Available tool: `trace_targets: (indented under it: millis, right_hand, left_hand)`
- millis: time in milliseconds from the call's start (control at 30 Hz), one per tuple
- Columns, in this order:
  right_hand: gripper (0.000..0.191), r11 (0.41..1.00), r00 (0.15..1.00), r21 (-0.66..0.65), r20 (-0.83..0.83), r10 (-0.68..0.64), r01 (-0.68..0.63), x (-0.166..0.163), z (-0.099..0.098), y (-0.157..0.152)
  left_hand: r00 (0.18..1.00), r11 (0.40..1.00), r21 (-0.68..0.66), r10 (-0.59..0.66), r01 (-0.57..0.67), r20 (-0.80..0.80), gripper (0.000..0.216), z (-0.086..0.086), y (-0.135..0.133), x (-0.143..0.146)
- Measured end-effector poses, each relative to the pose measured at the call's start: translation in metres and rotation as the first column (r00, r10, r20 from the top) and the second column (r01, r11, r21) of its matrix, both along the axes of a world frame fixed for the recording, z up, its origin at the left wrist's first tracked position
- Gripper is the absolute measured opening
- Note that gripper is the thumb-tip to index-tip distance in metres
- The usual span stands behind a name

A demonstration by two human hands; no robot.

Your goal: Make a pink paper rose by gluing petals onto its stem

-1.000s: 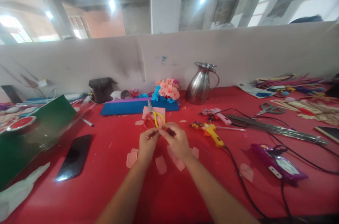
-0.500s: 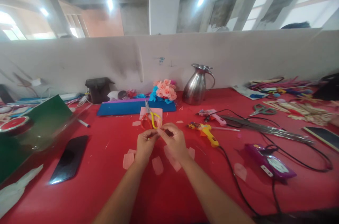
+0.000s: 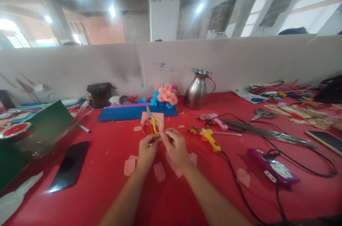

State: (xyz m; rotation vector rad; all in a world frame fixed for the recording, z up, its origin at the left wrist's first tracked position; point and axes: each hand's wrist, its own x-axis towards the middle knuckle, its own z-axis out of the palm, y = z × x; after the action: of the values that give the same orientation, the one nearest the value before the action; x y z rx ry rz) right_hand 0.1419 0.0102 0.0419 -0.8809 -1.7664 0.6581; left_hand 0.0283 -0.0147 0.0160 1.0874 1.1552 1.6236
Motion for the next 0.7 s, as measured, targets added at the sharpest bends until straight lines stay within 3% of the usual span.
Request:
trace_targets:
  millis: [267, 500, 600, 700]
  right_hand:
    - [0.026, 0.999, 0.999, -0.019, 0.002, 0.041, -0.041, 0.0, -0.001, -0.001]
    - [0.029, 0.998, 0.999, -0.051, 0.028, 0.043, -0.042, 0.005, 0.005, 0.007]
    - [0.024, 0.993, 0.995, -0.117, 0.1, 0.001, 0.011, 0.018, 0.013, 0.016]
    - [0.012, 0.981, 0.964, -0.192, 0.254, 0.073, -0.024, 0.035, 0.016, 0.023]
  left_hand:
    - [0.999, 1.0, 0.023, 0.013, -0.014, 0.04, 0.014, 0.008, -0.004, 0.001]
    - [0.985, 1.0, -0.02, -0.012, 0.016, 0.169, 0.014, 0.007, -0.001, -0.001]
    - [0.983, 0.998, -0.064, 0.022, -0.01, 0.181, 0.014, 0.007, -0.001, -0.002]
    - [0.985, 0.996, -0.079, 0.061, -0.049, 0.161, 0.015, 0.007, -0.001, -0.004]
